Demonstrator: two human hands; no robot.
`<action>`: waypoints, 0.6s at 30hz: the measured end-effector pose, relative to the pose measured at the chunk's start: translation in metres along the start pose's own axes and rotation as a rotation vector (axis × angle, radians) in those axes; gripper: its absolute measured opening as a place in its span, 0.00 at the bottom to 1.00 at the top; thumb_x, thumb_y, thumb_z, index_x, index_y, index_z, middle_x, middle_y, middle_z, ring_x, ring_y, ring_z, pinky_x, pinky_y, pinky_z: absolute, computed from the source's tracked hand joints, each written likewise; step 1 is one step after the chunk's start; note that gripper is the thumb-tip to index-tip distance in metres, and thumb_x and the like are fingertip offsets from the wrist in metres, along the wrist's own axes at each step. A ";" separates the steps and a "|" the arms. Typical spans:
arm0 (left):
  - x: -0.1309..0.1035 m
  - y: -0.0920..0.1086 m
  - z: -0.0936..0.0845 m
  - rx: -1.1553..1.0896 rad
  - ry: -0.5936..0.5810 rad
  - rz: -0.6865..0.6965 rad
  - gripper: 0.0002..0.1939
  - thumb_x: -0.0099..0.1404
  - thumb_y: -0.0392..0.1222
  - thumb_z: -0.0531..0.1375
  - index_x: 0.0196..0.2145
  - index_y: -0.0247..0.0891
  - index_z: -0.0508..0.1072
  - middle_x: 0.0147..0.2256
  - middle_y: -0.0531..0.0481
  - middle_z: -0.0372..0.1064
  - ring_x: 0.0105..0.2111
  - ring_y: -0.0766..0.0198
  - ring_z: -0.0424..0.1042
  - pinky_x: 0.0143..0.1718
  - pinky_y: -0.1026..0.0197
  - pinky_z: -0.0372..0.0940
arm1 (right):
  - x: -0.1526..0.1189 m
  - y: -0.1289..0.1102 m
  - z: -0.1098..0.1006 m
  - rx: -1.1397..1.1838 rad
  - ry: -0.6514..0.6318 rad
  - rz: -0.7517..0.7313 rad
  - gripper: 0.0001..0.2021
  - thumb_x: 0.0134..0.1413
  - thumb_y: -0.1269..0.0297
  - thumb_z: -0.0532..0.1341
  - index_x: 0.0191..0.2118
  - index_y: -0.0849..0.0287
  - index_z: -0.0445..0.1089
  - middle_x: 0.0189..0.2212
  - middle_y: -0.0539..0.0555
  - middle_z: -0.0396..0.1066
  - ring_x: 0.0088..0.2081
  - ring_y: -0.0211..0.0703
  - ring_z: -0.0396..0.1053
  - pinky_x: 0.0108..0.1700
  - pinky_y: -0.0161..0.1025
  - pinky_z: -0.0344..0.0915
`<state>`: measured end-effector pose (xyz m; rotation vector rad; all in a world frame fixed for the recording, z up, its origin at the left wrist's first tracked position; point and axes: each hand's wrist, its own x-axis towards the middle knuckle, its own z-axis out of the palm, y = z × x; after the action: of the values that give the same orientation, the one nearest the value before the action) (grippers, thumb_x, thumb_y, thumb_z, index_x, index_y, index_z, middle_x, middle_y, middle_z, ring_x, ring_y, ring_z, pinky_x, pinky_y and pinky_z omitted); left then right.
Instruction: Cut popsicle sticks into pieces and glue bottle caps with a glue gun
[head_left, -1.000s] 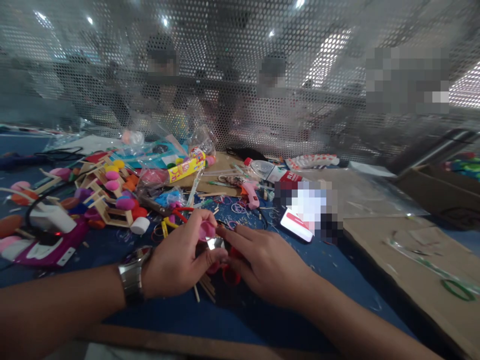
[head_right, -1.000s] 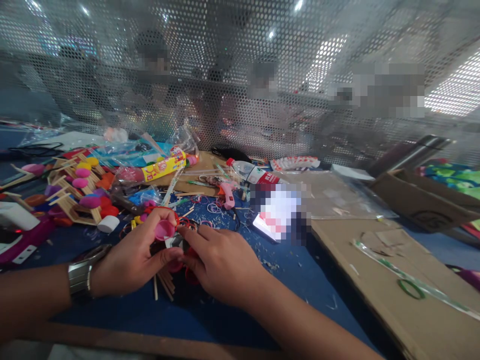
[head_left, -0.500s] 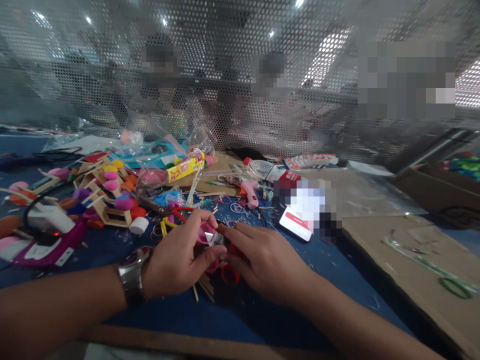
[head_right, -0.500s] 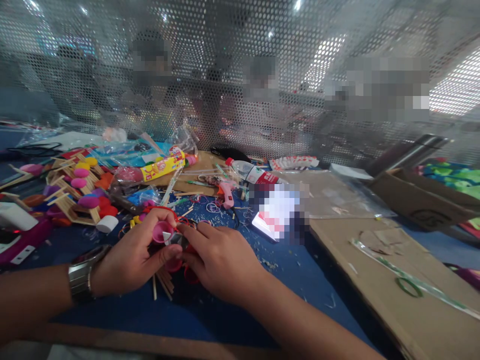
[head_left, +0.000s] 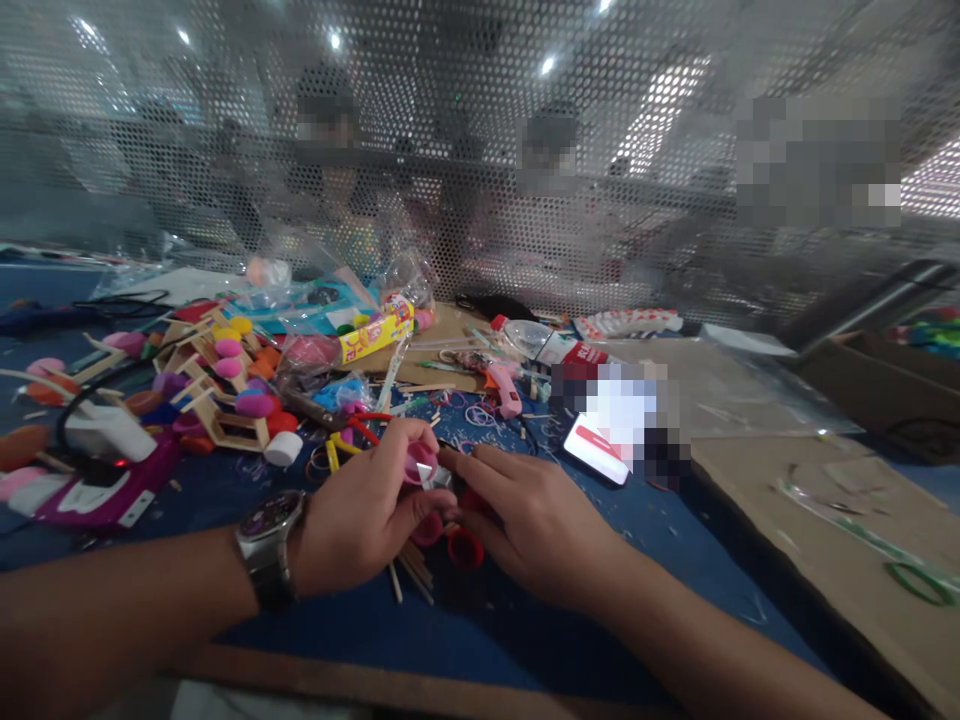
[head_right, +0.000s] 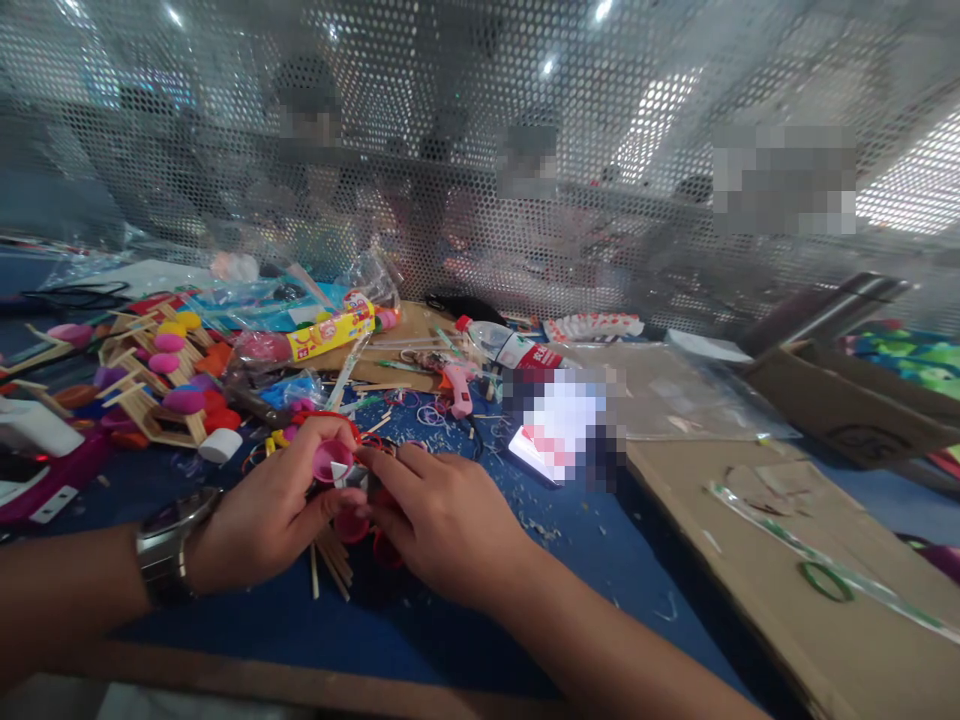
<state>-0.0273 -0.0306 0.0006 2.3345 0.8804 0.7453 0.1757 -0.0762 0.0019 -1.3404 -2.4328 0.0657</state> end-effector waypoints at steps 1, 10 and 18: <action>0.000 0.000 0.000 -0.010 -0.007 -0.005 0.15 0.73 0.54 0.51 0.46 0.40 0.58 0.37 0.46 0.72 0.33 0.56 0.75 0.32 0.57 0.64 | 0.000 0.000 0.000 0.004 0.008 -0.007 0.18 0.66 0.64 0.54 0.58 0.63 0.67 0.35 0.58 0.73 0.32 0.45 0.70 0.33 0.39 0.61; 0.000 0.000 -0.001 -0.033 0.013 0.026 0.17 0.71 0.55 0.53 0.47 0.40 0.60 0.36 0.49 0.71 0.27 0.61 0.72 0.29 0.59 0.62 | 0.000 0.002 0.001 0.044 0.028 -0.012 0.19 0.66 0.65 0.54 0.58 0.64 0.67 0.37 0.59 0.74 0.34 0.47 0.72 0.34 0.41 0.64; 0.000 0.002 0.002 0.031 0.080 0.055 0.24 0.69 0.57 0.56 0.53 0.39 0.56 0.40 0.45 0.72 0.34 0.57 0.75 0.33 0.58 0.66 | 0.000 0.000 0.000 0.145 0.005 0.060 0.23 0.60 0.69 0.54 0.60 0.64 0.65 0.39 0.60 0.73 0.36 0.48 0.72 0.36 0.41 0.66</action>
<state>-0.0255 -0.0326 0.0001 2.3792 0.8706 0.8596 0.1759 -0.0756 0.0020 -1.3462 -2.3344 0.2494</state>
